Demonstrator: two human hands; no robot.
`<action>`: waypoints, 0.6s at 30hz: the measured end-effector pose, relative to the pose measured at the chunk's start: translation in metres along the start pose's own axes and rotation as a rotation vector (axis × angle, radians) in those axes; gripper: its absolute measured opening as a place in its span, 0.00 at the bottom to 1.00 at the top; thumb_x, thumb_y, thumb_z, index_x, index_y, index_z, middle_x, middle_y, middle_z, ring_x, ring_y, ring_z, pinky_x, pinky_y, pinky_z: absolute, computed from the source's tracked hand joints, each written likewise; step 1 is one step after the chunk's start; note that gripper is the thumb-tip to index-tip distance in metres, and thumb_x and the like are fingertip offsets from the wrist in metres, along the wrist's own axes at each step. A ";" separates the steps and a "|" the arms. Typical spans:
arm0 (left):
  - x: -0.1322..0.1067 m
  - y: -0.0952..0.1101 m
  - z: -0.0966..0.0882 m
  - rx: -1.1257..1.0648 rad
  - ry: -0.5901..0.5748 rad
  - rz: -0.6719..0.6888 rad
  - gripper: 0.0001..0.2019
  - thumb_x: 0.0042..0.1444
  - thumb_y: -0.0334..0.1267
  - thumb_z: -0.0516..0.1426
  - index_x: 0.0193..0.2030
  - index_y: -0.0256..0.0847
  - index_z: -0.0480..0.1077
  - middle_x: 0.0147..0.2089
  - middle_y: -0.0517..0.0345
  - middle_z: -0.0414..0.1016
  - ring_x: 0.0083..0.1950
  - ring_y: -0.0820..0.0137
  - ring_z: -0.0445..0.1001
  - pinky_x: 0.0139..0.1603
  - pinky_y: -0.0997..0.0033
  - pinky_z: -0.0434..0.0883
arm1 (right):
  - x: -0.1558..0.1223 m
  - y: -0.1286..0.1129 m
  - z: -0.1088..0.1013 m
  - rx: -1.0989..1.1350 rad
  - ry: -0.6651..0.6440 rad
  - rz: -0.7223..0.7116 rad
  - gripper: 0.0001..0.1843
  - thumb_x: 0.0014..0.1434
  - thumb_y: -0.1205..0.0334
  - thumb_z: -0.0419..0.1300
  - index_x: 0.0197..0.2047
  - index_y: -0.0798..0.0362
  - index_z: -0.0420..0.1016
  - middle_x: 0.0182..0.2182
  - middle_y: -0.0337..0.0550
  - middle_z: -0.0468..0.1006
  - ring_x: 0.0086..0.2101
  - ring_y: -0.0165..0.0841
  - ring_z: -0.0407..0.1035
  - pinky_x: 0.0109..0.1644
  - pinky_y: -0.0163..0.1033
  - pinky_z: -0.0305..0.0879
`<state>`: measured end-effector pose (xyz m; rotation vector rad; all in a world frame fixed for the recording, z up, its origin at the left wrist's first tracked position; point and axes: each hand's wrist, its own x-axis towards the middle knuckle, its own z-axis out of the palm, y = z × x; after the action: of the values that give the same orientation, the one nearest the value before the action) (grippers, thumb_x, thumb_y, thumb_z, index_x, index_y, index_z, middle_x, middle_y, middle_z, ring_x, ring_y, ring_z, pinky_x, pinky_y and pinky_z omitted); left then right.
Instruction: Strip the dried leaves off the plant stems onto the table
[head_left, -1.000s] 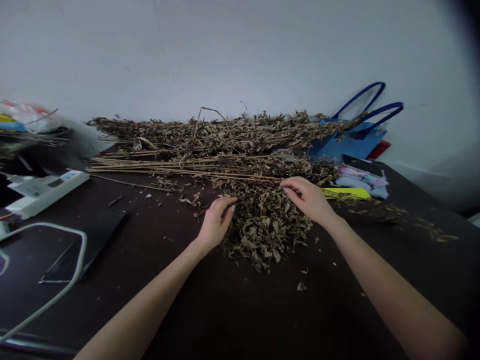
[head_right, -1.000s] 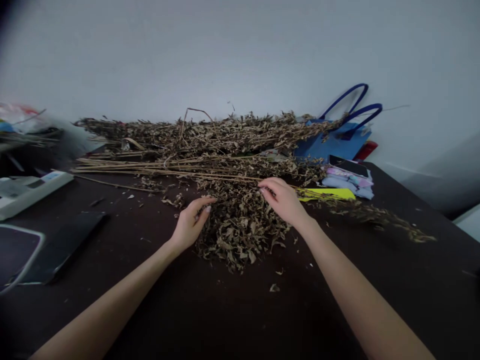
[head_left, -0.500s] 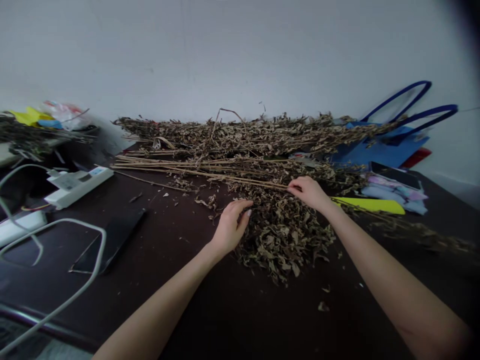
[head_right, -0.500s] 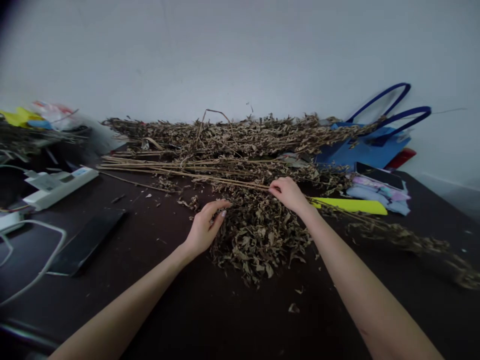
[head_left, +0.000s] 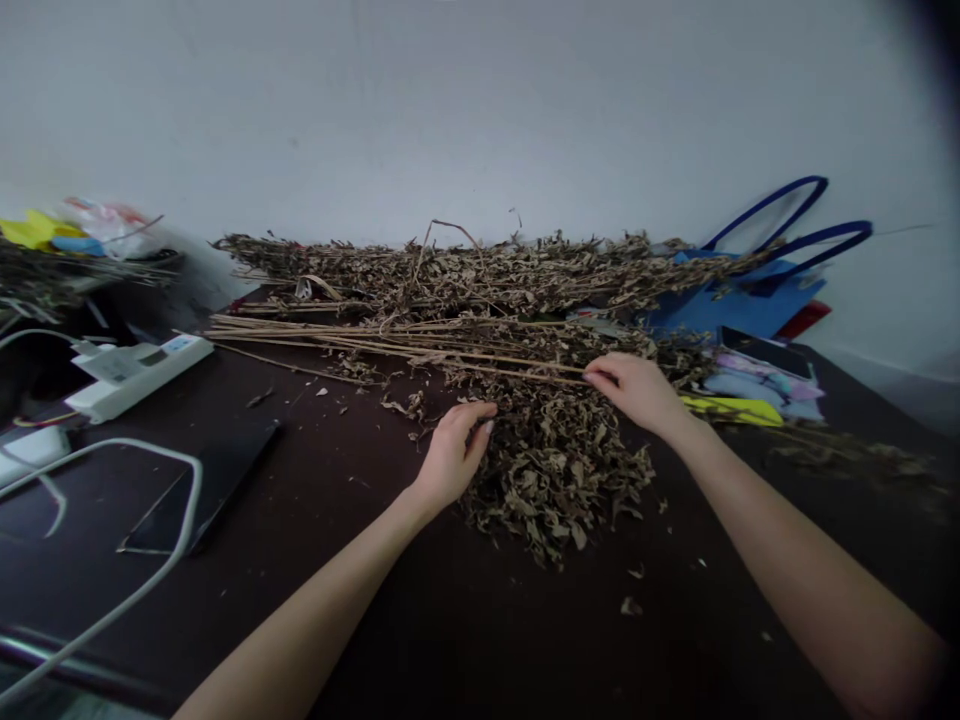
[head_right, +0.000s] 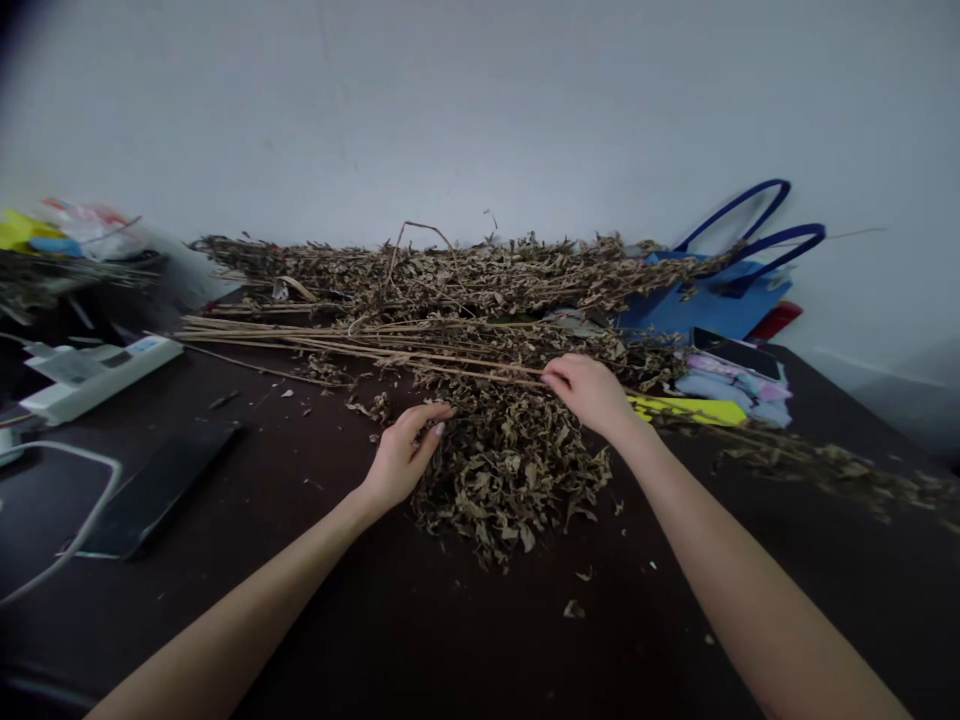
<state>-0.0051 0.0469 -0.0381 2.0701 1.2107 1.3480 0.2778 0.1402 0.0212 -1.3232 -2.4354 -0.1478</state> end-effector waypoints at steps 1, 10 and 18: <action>0.000 0.000 0.000 -0.001 0.001 0.002 0.11 0.60 0.34 0.49 0.48 0.41 0.67 0.48 0.48 0.73 0.52 0.64 0.70 0.54 0.57 0.67 | -0.002 -0.001 0.003 0.004 -0.049 -0.019 0.12 0.59 0.59 0.51 0.34 0.51 0.75 0.32 0.44 0.75 0.33 0.37 0.69 0.38 0.39 0.62; 0.000 -0.003 0.000 -0.002 0.006 -0.003 0.12 0.60 0.32 0.49 0.49 0.40 0.66 0.49 0.48 0.74 0.52 0.65 0.69 0.54 0.59 0.66 | 0.043 0.018 0.008 -0.093 0.026 0.051 0.16 0.61 0.60 0.47 0.38 0.56 0.75 0.37 0.49 0.75 0.37 0.38 0.68 0.42 0.40 0.60; 0.001 -0.004 -0.002 -0.005 0.020 -0.004 0.12 0.60 0.32 0.49 0.48 0.40 0.67 0.48 0.48 0.74 0.52 0.65 0.69 0.54 0.59 0.66 | 0.103 0.035 0.034 -0.259 -0.001 0.071 0.16 0.58 0.68 0.47 0.42 0.59 0.75 0.40 0.54 0.75 0.43 0.43 0.63 0.43 0.44 0.58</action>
<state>-0.0082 0.0501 -0.0398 2.0545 1.2182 1.3715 0.2469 0.2497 0.0247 -1.5144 -2.4287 -0.4571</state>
